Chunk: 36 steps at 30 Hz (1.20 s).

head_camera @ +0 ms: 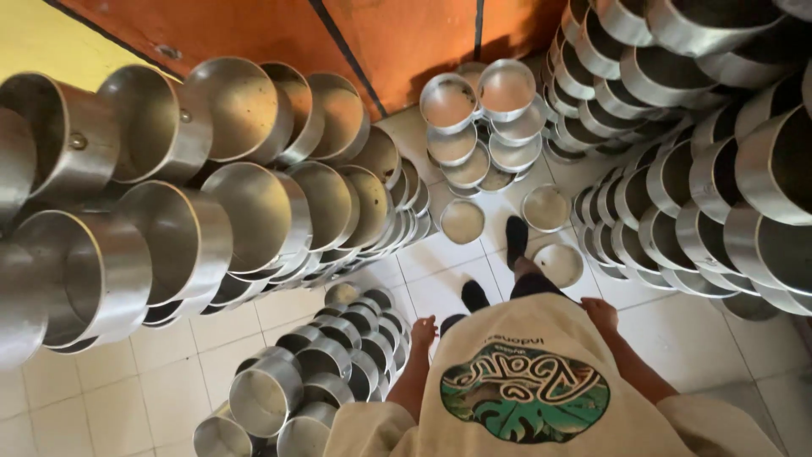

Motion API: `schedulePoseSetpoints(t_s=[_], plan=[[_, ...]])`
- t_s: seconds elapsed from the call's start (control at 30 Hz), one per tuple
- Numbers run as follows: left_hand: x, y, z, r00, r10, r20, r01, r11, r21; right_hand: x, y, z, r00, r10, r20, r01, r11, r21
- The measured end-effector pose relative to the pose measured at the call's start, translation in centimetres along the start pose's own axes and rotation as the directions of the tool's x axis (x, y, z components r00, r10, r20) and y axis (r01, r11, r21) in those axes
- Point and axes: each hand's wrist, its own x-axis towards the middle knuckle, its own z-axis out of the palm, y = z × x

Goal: The recorder is stacking empty metal cake tins in a bakery kitchen.

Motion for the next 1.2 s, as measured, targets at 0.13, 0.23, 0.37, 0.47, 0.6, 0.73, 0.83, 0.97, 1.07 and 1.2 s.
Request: schedulePoseSetpoints(t_s=[0.13,0.23,0.37,0.47,0.6,0.73,0.83,0.97,1.07,1.2], plan=[[-1.3,0.4,-0.4,0.999,0.05,-0.001,-0.05,0.998,0.041,-1.5,0.8,0.0,0.99,0.134,-0.043,-0.135,0.99,-0.028],[-0.5,0.2,-0.8,0.995,0.093,0.034,-0.095,0.993,0.062,0.1,2.1,0.5,0.995,-0.092,-0.029,0.087,0.987,-0.138],[0.0,1.0,-1.1,1.0,0.024,0.016,-0.026,0.994,0.106,0.2,1.8,0.2,0.992,-0.123,0.04,0.128,0.904,-0.407],[0.1,1.6,-0.6,1.0,0.008,-0.002,-0.007,0.982,0.187,-0.6,3.0,-1.1,0.988,-0.113,0.11,0.157,0.739,-0.655],[1.0,0.8,0.3,0.999,0.008,-0.044,0.002,0.974,0.225,-0.5,3.3,-2.6,1.0,-0.01,0.023,0.021,0.845,-0.534],[0.0,0.5,1.8,0.999,0.039,0.011,-0.04,0.979,0.199,0.0,3.8,-3.4,0.981,0.192,0.037,-0.195,0.975,0.105],[-0.4,-0.2,3.0,0.995,0.092,0.023,-0.095,0.947,0.306,0.9,4.4,-3.5,0.983,0.16,0.086,-0.176,0.953,0.247],[-0.8,-1.4,4.8,0.997,0.074,-0.023,-0.066,0.97,0.235,1.8,4.5,-4.2,0.987,0.144,0.064,-0.144,0.99,-0.007],[-1.8,-3.1,5.4,0.999,0.024,-0.049,-0.009,0.961,0.276,1.8,4.9,-4.5,0.98,0.089,0.177,-0.087,0.996,-0.018],[-2.2,-5.5,6.4,0.958,0.239,-0.16,-0.187,0.94,0.285,2.0,3.0,-5.1,0.96,0.158,0.23,-0.162,0.987,-0.002]])
